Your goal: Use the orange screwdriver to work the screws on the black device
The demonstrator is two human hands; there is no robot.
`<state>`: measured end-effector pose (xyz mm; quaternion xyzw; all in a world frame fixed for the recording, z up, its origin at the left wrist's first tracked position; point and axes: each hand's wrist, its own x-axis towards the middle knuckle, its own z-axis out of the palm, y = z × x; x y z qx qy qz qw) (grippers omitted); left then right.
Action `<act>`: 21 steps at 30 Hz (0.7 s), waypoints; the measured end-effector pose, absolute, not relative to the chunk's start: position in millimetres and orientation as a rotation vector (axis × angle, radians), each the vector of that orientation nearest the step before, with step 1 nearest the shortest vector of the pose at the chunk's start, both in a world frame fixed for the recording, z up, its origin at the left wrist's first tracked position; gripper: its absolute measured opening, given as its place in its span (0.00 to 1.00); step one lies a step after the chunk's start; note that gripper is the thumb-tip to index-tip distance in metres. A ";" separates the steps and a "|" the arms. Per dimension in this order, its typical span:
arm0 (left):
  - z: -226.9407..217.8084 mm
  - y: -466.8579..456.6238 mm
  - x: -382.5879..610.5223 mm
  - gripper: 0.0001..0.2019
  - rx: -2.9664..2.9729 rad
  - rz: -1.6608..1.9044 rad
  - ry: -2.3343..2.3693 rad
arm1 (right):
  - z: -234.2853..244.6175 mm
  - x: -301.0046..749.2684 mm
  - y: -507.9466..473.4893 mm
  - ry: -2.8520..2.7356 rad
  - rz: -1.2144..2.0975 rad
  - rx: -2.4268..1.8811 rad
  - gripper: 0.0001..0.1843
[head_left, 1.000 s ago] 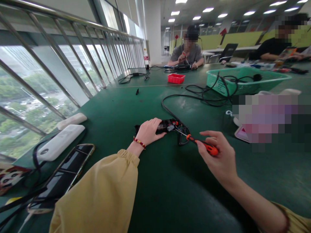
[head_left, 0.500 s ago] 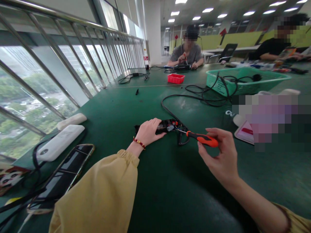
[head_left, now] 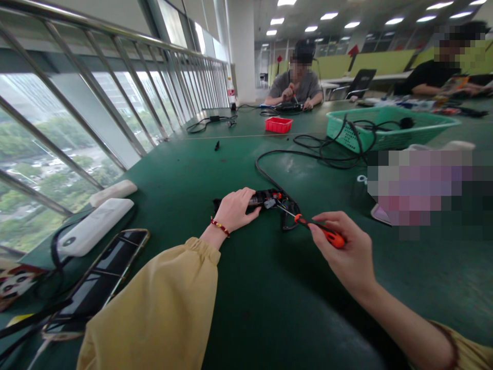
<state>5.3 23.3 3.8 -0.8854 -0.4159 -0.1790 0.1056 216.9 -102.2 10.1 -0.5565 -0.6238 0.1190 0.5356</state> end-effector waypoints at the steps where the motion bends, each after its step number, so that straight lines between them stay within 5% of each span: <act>1: 3.5 23.6 5.4 0.15 -2.611 -0.525 -1.225 | 10.8 216.8 -102.3 -1.483 0.256 -1.302 0.09; 11: 3.1 20.4 4.8 0.15 -2.575 -0.460 -1.239 | 11.8 209.5 -98.0 -2.349 0.365 -1.159 0.08; 21: 11.8 -0.7 -42.7 0.13 -2.196 -0.395 -1.639 | 15.4 210.2 -104.3 -2.449 0.542 -1.101 0.12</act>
